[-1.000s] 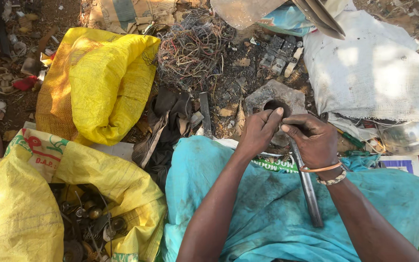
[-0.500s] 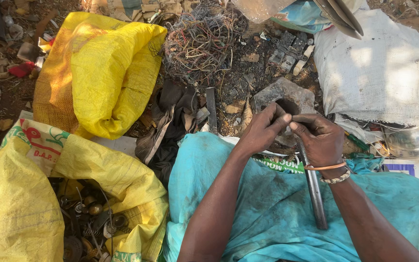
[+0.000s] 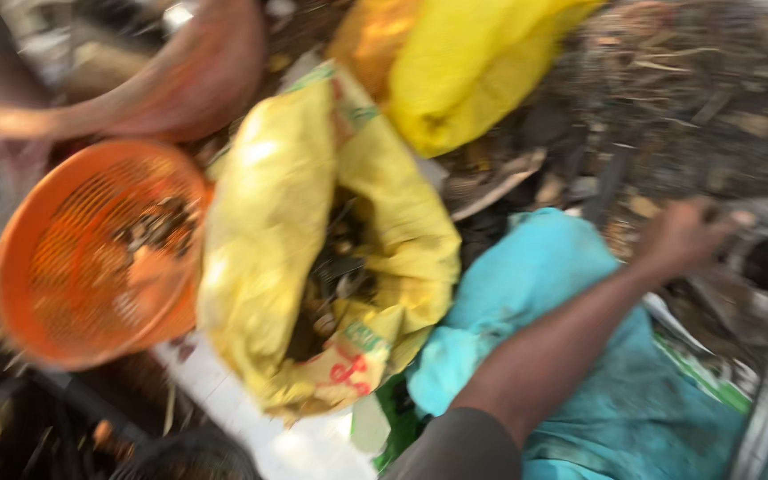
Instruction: The person sits on the ground at a stone anvil block and processes small brass and metal scrap parts. They hold each part, work it with a file and pliers, and use a hammer on the anvil, placing processed pieces aside while sorting through scrap in sacks around them.
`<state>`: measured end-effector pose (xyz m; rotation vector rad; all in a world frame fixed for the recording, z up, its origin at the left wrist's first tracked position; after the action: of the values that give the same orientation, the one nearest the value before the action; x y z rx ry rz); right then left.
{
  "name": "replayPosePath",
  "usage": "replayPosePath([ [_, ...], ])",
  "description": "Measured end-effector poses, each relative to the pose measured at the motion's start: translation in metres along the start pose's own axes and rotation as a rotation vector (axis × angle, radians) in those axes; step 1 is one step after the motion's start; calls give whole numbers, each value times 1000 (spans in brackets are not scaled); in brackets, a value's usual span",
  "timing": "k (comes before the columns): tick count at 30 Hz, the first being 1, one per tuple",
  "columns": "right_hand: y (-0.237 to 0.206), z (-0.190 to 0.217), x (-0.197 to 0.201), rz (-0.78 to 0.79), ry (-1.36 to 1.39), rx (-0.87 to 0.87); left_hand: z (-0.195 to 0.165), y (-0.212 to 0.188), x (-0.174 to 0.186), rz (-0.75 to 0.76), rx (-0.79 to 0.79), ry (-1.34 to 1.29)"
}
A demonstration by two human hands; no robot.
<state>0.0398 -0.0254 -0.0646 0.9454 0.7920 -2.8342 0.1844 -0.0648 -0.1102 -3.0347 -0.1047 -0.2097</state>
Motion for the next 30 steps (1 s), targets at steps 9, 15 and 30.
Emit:
replayPosePath([
  [9,39,-86,-84,-28,122,-35,12,-6,13,110,-7,44],
  [15,-16,-57,5,-243,59,-47,13,-11,14,65,-190,-262],
  [30,-91,-49,-122,312,-579,405,20,30,3,-427,-14,-746],
])
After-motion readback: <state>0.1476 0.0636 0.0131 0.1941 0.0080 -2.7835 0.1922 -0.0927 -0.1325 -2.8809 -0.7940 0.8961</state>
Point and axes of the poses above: each hand's wrist, its own y-axis towards the middle knuckle, its own x-axis out of the back of the hand, z = x × y, the point moved 1 cm from there along y, towards the middle knuckle, and after that the axes turned 7 degrees about -x, right-handed, at the moved point
